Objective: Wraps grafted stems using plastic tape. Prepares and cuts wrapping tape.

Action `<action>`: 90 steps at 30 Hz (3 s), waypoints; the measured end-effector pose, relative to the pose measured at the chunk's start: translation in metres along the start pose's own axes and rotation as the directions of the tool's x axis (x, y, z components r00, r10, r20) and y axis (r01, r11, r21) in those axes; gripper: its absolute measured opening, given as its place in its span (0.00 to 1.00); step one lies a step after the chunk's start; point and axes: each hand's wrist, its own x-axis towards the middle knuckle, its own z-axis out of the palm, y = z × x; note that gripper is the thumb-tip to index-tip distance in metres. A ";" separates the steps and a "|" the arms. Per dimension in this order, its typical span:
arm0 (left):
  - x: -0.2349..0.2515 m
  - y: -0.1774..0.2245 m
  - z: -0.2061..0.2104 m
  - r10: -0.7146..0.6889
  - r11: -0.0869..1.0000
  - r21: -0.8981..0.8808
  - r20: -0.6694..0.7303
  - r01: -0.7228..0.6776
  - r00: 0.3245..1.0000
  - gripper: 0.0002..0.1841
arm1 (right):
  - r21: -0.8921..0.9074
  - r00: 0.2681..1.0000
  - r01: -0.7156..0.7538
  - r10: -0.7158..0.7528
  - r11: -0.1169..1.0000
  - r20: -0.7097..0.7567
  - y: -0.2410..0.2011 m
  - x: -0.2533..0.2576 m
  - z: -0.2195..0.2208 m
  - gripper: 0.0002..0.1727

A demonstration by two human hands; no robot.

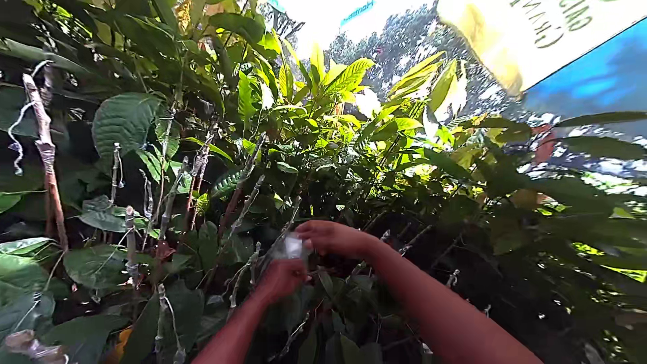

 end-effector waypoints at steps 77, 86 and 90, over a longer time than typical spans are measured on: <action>0.009 0.049 -0.031 -0.058 0.978 -0.206 -0.128 0.031 0.990 0.11 | -0.115 0.983 -0.116 0.097 0.987 -0.155 -0.009 -0.069 0.021 0.24; 0.011 0.055 -0.028 -0.051 0.968 -0.250 -0.094 0.026 0.994 0.11 | -0.025 0.915 -0.328 0.311 0.944 -0.258 0.009 -0.073 0.014 0.11; 0.010 0.054 -0.024 -0.035 0.984 -0.178 -0.064 0.023 0.997 0.12 | 0.347 0.944 -0.078 0.181 0.935 -0.276 -0.013 -0.082 0.011 0.14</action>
